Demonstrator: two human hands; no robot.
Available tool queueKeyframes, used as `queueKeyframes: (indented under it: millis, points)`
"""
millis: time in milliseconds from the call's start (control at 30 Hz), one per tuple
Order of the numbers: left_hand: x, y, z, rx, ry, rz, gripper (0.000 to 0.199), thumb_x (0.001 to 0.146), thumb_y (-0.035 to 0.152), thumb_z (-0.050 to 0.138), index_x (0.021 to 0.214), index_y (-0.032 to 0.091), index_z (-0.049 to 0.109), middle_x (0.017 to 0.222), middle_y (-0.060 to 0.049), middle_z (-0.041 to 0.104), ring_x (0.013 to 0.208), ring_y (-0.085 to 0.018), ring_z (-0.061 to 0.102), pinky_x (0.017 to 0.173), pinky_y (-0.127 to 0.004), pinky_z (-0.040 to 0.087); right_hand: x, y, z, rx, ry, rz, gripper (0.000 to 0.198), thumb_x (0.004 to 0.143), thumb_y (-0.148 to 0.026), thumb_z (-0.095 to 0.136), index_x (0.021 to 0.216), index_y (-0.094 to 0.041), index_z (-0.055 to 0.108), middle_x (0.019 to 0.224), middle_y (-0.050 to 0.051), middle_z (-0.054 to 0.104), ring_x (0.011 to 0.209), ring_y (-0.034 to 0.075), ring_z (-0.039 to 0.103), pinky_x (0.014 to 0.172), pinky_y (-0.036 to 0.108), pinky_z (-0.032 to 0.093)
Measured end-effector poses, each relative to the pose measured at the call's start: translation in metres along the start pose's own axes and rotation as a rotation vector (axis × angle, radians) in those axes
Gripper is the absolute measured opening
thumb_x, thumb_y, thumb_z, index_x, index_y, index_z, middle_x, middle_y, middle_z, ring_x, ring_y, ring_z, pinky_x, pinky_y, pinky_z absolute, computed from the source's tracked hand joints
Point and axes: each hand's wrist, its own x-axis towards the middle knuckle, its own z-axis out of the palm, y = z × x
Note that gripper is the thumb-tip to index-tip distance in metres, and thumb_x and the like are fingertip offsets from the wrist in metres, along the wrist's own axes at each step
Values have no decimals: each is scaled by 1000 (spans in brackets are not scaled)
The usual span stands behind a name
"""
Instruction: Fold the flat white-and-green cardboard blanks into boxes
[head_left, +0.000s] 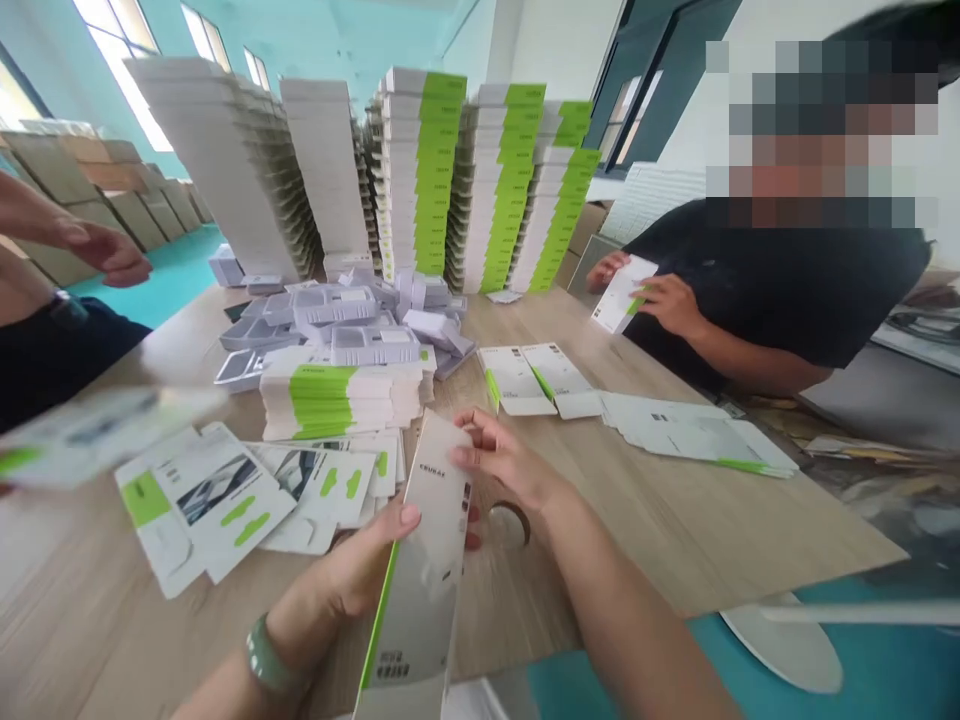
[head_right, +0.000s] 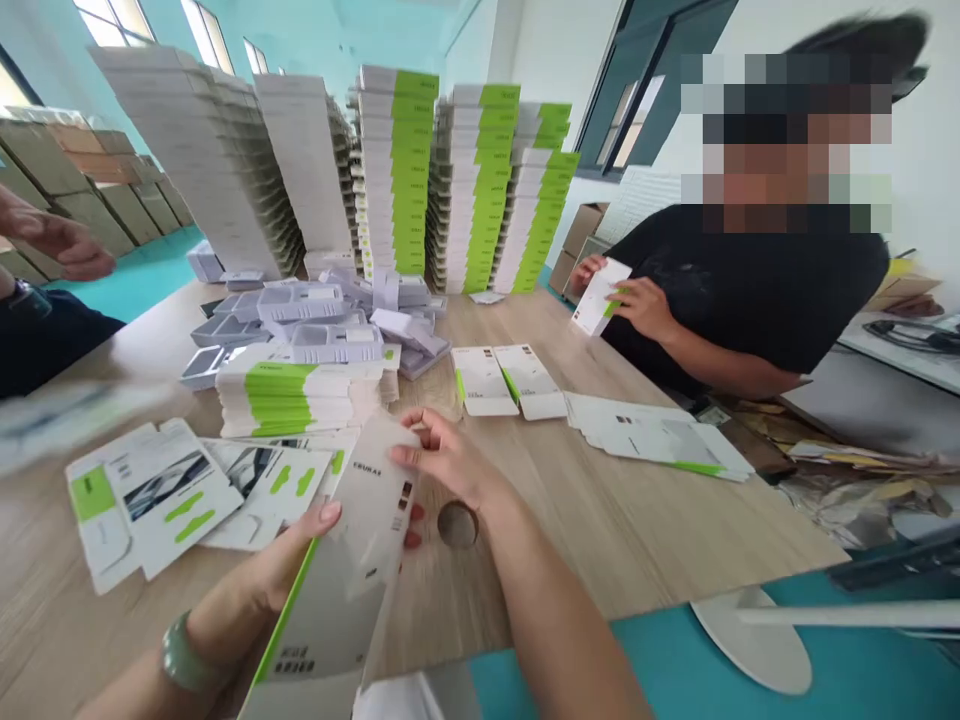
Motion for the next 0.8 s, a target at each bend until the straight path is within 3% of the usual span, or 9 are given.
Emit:
queueKeyframes:
  millis: [133,233,300,367,433,567,700,800]
  points:
    - [-2,6,1,25,150,-15,66,68,44,92,123,14,70,102,-14,83,100,-34,78,78,-36,60,4,6,2,115,55,-73,51,67,-54,91,100,-27,61,81,-4,65,71,16,60,65,28,44]
    - [-2,12,1,39,327,61,59,71,39,91,120,13,70,96,-14,84,91,-34,80,72,-36,62,6,6,9,170,136,-155,61,69,-48,91,119,-34,60,106,-2,67,96,19,64,83,31,50]
    - [0,15,1,61,400,162,58,72,39,91,119,12,70,97,-15,84,89,-34,80,71,-36,63,5,5,14,190,145,-132,68,73,-46,90,131,-37,56,120,0,66,107,19,64,92,34,50]
    - [1,17,1,87,452,257,59,75,42,88,122,11,69,102,-16,83,93,-35,80,76,-39,64,3,6,16,123,61,-16,57,80,-54,82,128,-32,61,114,2,70,99,20,66,87,35,51]
    - [4,17,-2,167,507,343,58,80,48,84,122,11,70,107,-16,83,97,-36,79,81,-42,64,1,7,17,-9,-35,89,46,84,-63,74,109,-25,70,92,2,71,79,18,64,72,32,49]
    - [7,17,-10,426,633,472,54,82,55,80,113,12,73,109,-15,82,103,-36,77,85,-42,63,1,11,16,-161,-35,58,52,75,-69,79,72,-19,67,66,-2,62,62,14,51,59,27,39]
    - [9,18,-11,458,602,441,53,72,47,91,108,14,72,106,-14,83,96,-34,77,80,-42,63,6,13,14,-188,56,-34,55,78,-74,73,75,-19,65,68,-2,61,65,15,51,62,28,40]
    - [9,17,-7,466,572,420,49,73,46,90,107,14,73,103,-13,83,95,-31,77,80,-40,63,7,12,13,-197,89,-58,55,81,-74,69,80,-19,65,73,0,64,67,16,53,62,29,40]
